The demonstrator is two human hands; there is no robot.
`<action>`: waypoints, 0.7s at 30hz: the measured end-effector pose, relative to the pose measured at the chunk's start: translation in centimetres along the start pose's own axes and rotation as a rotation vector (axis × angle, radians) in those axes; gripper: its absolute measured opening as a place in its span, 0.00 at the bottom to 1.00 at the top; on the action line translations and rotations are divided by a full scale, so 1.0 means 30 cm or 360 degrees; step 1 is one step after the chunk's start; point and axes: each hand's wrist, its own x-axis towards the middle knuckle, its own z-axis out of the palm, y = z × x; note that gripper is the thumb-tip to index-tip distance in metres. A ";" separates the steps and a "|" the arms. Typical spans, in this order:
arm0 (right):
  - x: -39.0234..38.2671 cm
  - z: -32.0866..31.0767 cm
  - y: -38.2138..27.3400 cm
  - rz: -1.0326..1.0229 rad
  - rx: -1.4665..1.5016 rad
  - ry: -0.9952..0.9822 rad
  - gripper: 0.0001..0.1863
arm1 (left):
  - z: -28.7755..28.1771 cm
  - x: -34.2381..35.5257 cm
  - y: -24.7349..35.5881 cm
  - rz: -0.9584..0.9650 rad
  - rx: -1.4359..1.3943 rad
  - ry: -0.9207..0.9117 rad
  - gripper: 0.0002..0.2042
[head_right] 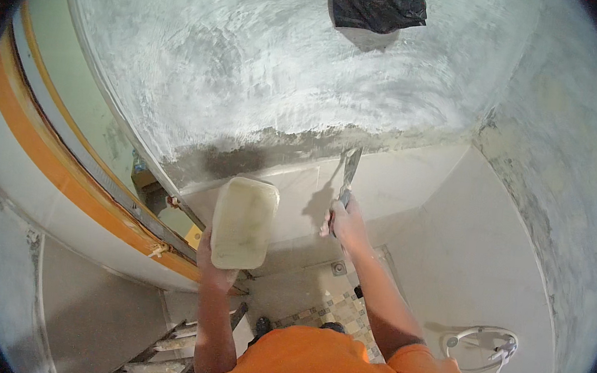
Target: The person applies plaster to a wall using a scraper and a plastic container. The person scoops the white substance from the container and smooths it across the upper wall surface in a bathroom.
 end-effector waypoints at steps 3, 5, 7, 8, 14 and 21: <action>0.118 0.022 0.037 -0.0103 -0.0139 0.0295 0.13 | -0.054 -0.008 0.044 -0.0015 -0.0055 0.0061 0.21; 0.192 0.051 0.057 -0.0193 -0.0285 0.0343 0.14 | -0.089 -0.018 0.077 -0.0005 -0.0040 0.0100 0.20; 0.264 0.094 0.057 -0.0198 -0.0433 0.0246 0.16 | -0.120 -0.045 0.097 0.0048 0.0051 0.0100 0.20; 0.304 0.132 0.051 -0.0160 -0.0507 0.0128 0.17 | -0.132 -0.052 0.108 0.0103 0.0052 0.0058 0.20; 0.249 0.483 0.273 -0.0231 -0.0916 -0.0236 0.34 | -0.219 -0.092 0.108 0.0359 -0.0211 -0.0042 0.21; -0.064 0.201 0.073 0.0174 -0.0898 -0.0319 0.29 | -0.160 -0.086 0.128 0.0563 -0.0068 0.0026 0.23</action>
